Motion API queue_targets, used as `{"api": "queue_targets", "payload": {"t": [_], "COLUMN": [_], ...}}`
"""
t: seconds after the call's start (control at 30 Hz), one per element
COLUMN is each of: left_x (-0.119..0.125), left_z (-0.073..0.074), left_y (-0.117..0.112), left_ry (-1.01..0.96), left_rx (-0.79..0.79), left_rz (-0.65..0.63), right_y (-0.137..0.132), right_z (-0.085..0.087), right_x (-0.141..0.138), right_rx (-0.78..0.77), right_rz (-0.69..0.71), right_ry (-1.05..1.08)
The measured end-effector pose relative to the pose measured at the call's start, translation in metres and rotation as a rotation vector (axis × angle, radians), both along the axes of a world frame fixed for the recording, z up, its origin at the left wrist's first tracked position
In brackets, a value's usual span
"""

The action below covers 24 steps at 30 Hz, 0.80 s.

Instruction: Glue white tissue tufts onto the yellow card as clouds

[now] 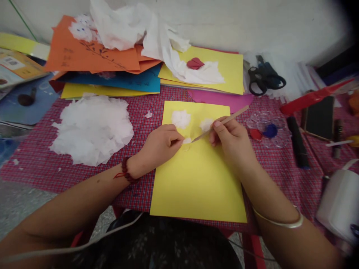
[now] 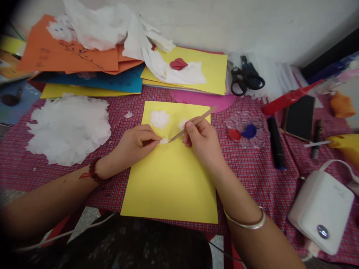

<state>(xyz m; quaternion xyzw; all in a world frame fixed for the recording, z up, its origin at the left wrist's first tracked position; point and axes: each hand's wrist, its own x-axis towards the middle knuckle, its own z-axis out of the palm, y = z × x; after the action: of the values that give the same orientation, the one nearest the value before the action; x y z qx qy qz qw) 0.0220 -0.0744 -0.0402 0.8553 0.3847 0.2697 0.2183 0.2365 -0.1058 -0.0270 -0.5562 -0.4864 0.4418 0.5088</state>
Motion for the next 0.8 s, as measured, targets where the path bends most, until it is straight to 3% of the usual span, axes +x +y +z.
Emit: {"api": "queue_targets", "payload": {"t": [0.63, 0.8], "left_x": [0.006, 0.006], "left_z": [0.006, 0.009], "left_y": [0.004, 0.003], "left_ry": [-0.055, -0.026], "left_rx": [-0.096, -0.111], "left_rz": [0.014, 0.036], "right_y": [0.000, -0.002], "right_z": [0.002, 0.005], "right_x": [-0.013, -0.006], "right_rx": [-0.026, 0.053], "right_rz": [0.075, -0.039], "right_ry": [0.011, 0.002]}}
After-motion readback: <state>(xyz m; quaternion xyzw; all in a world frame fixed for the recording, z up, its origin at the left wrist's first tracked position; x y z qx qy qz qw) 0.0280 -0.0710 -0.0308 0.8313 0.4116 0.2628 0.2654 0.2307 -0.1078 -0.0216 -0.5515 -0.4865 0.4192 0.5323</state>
